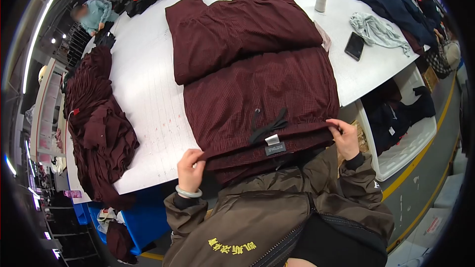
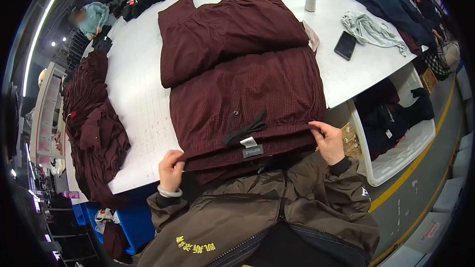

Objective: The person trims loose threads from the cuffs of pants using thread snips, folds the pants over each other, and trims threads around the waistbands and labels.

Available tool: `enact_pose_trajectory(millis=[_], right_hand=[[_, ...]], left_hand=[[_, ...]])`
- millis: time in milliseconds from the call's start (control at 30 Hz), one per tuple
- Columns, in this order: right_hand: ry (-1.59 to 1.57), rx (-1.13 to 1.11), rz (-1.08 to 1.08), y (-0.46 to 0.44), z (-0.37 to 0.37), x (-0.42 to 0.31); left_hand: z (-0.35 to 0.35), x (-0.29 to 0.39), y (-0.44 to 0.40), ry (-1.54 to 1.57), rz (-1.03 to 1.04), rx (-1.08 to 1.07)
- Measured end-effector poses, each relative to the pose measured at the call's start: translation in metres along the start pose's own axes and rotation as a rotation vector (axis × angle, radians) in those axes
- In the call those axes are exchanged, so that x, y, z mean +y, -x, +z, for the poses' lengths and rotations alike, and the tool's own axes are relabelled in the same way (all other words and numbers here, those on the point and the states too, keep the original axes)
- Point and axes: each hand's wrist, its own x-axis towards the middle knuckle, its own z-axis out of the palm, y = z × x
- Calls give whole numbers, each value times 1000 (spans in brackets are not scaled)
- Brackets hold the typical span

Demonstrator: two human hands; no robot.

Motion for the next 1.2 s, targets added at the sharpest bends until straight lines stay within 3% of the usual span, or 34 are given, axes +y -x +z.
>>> enact_pose_trajectory(millis=[33,100,133,200,267,300,333,400,433,467,567,667,767,800,867,933,967,1067,1200], right_hand=[[-17,20,69,-3,-1,0],[-288,43,460,-21,-8,-6],[-287,41,461,-34,-9,8],[-1488,-362,321,-64,-14,46],[-1336,318,556,-82,8,-64],[-1336,318,553,-96,10,-60],[-1345,225,552,-106,14,-52],[-1261,58,565,-124,20,-31],[-1046,38,562,-128,22,-15],[-735,26,550,-130,25,1],[-152,200,276,-116,24,7],[-114,327,-16,-98,11,-34],[-109,-4,-197,-85,26,-75],[-109,-3,-202,-87,36,-81],[20,-242,-400,-89,61,-85],[100,-387,-548,-94,87,-80],[100,-376,-557,-97,95,-74],[232,-456,-539,-122,112,-74],[12,-64,-337,-165,140,-110]], left_hand=[[0,-2,-3,120,36,32],[-1,1,-20,794,-164,27],[3,1,-31,794,-166,29],[20,-6,-59,1554,-202,183],[38,-10,-81,1719,-81,158],[45,-5,-95,1720,-80,156],[50,-1,-107,1520,-139,-154],[75,-62,-120,1292,-529,-198],[87,-92,-127,1196,-716,-234],[89,-88,-126,968,-752,-189],[73,-41,-120,298,-372,69],[53,6,-113,136,-70,200],[56,35,-114,-294,429,33],[64,37,-119,-432,535,-46],[82,23,-133,-506,458,-173],[84,13,-154,-230,168,-296],[78,8,-164,82,22,-337],[64,2,-186,686,-130,-354],[52,-13,-200,1532,-388,-433]])
